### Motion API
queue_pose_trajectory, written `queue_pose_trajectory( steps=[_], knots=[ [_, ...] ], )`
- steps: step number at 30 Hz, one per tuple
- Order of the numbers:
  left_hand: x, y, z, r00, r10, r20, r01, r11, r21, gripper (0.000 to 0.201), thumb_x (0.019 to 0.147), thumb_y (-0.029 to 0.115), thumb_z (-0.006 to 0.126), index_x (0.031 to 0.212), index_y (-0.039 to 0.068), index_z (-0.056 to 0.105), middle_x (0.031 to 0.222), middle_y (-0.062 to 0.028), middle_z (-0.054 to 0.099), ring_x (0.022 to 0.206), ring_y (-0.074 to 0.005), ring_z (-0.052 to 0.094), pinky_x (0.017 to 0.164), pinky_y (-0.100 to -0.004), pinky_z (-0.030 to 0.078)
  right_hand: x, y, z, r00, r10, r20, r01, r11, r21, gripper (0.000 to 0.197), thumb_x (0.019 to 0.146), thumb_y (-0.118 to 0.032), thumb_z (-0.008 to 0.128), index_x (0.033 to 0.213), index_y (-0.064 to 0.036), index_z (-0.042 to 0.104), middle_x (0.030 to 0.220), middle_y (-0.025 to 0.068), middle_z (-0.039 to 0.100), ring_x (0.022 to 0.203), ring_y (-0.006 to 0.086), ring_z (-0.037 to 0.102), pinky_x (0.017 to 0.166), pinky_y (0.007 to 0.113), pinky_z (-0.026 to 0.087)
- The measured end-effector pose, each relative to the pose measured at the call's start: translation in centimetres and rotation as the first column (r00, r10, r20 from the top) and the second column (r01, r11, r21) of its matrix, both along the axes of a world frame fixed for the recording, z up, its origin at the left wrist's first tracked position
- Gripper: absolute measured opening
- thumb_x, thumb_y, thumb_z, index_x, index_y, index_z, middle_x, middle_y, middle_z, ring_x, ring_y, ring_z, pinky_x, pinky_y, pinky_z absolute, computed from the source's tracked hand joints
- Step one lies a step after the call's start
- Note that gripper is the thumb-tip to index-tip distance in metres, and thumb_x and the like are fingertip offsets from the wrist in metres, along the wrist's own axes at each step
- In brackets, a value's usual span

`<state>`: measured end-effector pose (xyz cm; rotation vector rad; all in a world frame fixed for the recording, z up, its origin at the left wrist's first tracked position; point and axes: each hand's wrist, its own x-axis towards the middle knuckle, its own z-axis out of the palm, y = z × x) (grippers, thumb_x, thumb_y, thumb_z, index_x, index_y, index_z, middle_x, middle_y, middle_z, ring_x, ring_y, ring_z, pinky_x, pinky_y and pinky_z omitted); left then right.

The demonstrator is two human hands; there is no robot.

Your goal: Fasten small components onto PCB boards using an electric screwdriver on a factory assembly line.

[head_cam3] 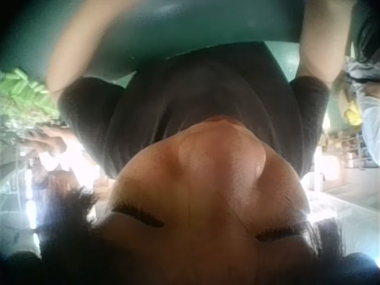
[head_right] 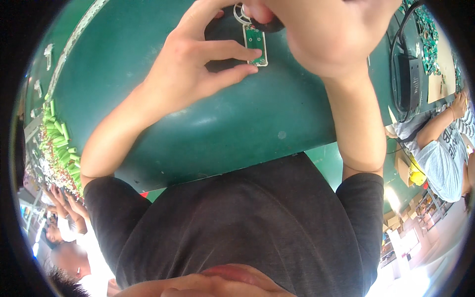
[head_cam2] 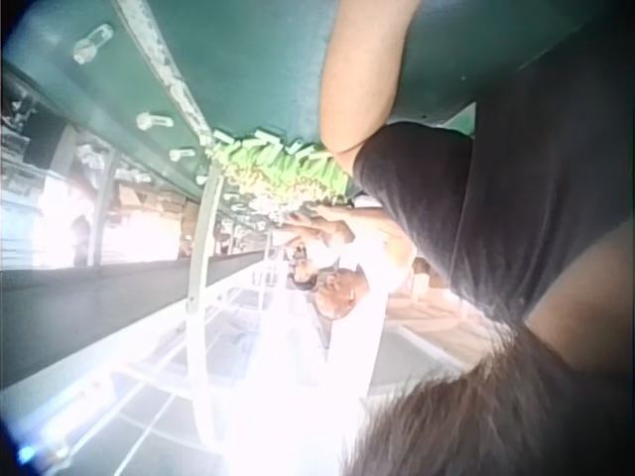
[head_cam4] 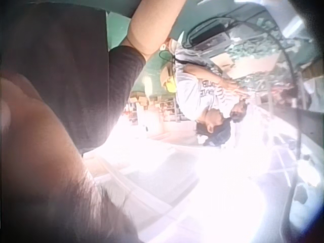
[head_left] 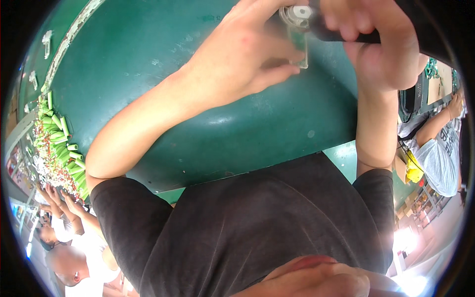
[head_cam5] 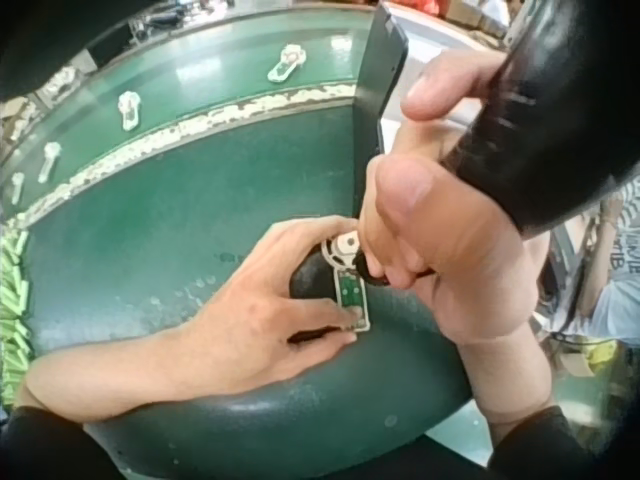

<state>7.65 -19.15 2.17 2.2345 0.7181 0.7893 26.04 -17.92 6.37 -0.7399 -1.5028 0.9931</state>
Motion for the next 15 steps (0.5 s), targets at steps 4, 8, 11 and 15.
queue_pose_trajectory(
  steps=[4,8,11,15],
  knots=[
    [0.9,1.2,4.4,0.886,-0.016,-0.463,-0.067,0.984,-0.162,0.021,0.074,0.009,0.084,0.093,0.003,0.076,0.144,-0.0277,0.047,0.130,-0.0455,0.051,0.108,-0.0486,0.044,-0.9,-0.1,0.4,0.987,-0.125,-0.097,0.114,0.988,-0.103,0.040,0.097,-0.005,0.059,0.132,-0.0064,0.039,0.062,0.0006,0.049,0.045,0.0112,0.046,0.046,0.025,0.043],
    [-2.3,4.8,1.7,0.946,0.325,-0.025,-0.313,0.927,0.207,0.033,0.069,0.006,0.079,0.101,0.003,0.072,0.119,-0.0195,0.067,0.114,-0.0364,0.066,0.101,-0.0401,0.051,-0.9,-0.4,2.5,0.917,-0.397,-0.050,0.394,0.917,-0.056,0.041,0.101,-0.014,0.053,0.139,-0.0075,0.037,0.062,-0.0006,0.044,0.045,0.0125,0.043,0.049,0.029,0.045],
    [-4.7,10.7,3.4,0.793,0.602,-0.088,-0.569,0.785,0.244,0.057,0.077,0.019,0.075,0.130,0.004,0.060,0.123,-0.0164,0.070,0.116,-0.0287,0.067,0.104,-0.0404,0.050,7.4,2.0,2.0,0.967,0.099,-0.236,-0.090,0.995,0.049,0.021,0.090,-0.020,0.047,0.070,-0.0136,0.046,0.070,-0.0035,0.044,0.064,0.0117,0.045,0.067,0.032,0.037],
    [-12.0,18.7,0.3,0.761,0.633,-0.144,-0.594,0.768,0.239,0.068,0.079,0.022,0.073,0.140,0.006,0.052,0.127,-0.0211,0.066,0.120,-0.0340,0.064,0.108,-0.0438,0.048,10.1,2.6,2.3,0.960,0.120,-0.254,-0.100,0.991,0.091,0.018,0.091,-0.019,0.047,0.074,-0.0134,0.045,0.069,-0.0034,0.044,0.063,0.0118,0.044,0.066,0.032,0.037]
  ],
)
